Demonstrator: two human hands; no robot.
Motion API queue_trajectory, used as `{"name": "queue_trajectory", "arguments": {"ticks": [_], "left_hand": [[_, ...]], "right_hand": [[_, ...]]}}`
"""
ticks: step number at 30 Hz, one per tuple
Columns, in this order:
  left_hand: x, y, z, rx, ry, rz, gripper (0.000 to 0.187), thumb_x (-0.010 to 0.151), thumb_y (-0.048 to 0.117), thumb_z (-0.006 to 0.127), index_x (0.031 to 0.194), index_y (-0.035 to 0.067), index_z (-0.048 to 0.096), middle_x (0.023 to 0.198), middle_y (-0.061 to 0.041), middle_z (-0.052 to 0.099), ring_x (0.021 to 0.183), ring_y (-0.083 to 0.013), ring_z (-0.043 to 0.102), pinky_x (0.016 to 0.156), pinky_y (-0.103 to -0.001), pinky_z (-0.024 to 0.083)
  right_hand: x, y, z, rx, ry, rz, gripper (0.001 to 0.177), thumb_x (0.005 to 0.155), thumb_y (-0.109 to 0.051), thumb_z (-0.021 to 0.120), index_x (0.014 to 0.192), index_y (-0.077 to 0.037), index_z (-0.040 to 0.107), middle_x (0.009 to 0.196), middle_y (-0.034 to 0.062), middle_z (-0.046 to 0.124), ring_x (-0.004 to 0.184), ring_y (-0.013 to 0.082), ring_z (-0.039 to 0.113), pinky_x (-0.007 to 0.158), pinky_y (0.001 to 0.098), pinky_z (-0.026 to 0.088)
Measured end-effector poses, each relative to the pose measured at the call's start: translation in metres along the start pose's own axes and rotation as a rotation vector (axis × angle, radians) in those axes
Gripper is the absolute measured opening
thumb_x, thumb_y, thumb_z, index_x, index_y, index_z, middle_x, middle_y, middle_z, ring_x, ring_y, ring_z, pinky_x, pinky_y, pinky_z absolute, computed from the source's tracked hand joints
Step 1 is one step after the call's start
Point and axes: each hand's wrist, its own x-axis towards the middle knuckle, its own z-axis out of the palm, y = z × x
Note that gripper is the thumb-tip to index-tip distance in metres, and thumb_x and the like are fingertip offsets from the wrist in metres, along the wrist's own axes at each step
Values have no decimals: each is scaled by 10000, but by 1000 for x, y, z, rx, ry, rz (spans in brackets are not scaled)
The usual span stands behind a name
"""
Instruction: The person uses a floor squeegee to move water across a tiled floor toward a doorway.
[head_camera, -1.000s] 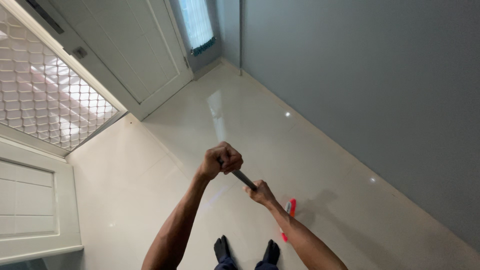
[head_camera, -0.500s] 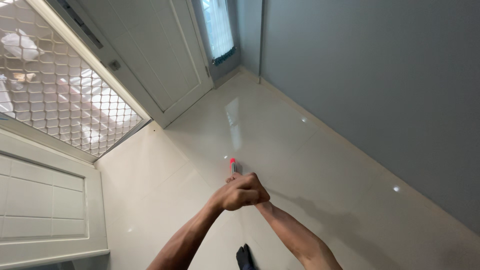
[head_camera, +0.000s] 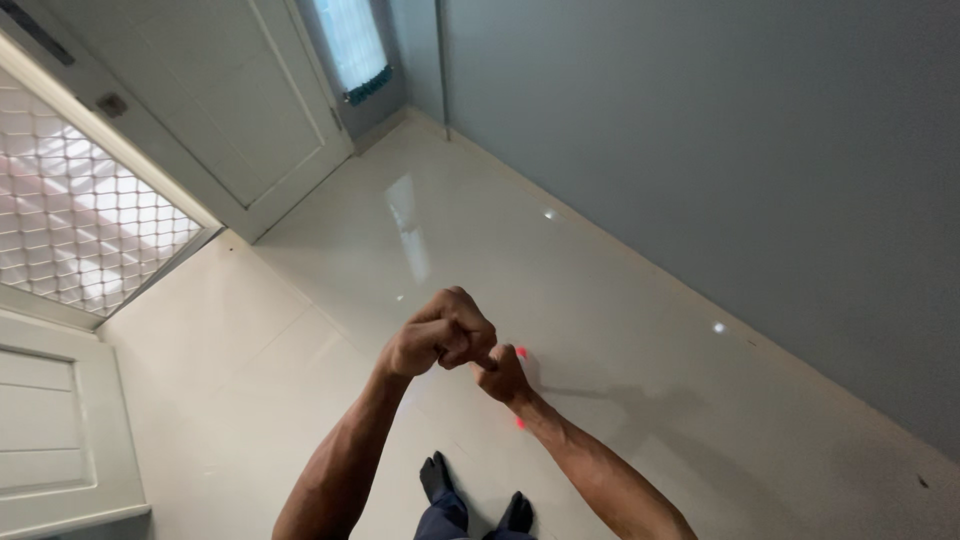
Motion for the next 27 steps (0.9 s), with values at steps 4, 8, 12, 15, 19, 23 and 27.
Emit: {"name": "queue_trajectory", "arguments": {"ticks": [4,8,12,15,19,23,27], "left_hand": [[9,-70,13,-293,72,-63,228,705,180,407,498,124,329,446,-22,340,414,-130,300,411,-295,252],[11,-143,28,-301,190,-166,242,721,211,369,497,135,321,444,-37,347,419,-140,305,468,-307,318],[-10,-174,39,-382,205,-256,247,720,218,367,491,132,335,452,-44,354,443,-152,314,478,-312,334],[-20,-167,34,-367,175,-266,252,727,219,362,489,144,328,443,-36,339,422,-145,296,452,-303,318],[-28,-124,6,-290,181,-219,247,718,210,354,483,143,321,433,-24,323,406,-129,275,423,-290,289],[-45,-58,-29,-225,133,-157,227,675,184,377,463,133,315,435,-8,307,397,-121,272,387,-280,242],[-76,12,-59,-22,52,-177,214,639,192,415,468,123,306,452,1,296,418,-106,224,402,-283,189]], "right_hand": [[-84,81,-55,-237,31,178,376,770,-113,578,491,-45,334,422,35,338,399,115,316,383,349,261],[-138,130,-101,-299,-169,551,357,759,-144,624,476,-95,412,437,-25,405,409,102,352,397,343,290],[-159,141,-104,-303,-402,726,358,766,-188,680,492,-133,456,467,-50,436,429,92,375,448,320,303],[-153,129,-82,-288,-331,766,388,782,-208,683,488,-120,446,463,-41,431,428,92,375,451,327,312],[-109,102,-48,-259,-323,674,451,825,-247,675,473,-125,420,446,-44,407,419,96,353,446,321,303],[-47,62,-3,-170,-398,485,537,854,-269,694,474,-136,338,450,-69,318,429,89,289,453,319,249],[9,-5,67,13,-345,393,353,887,-262,671,657,-118,445,586,-59,427,543,73,388,509,310,327]]}}
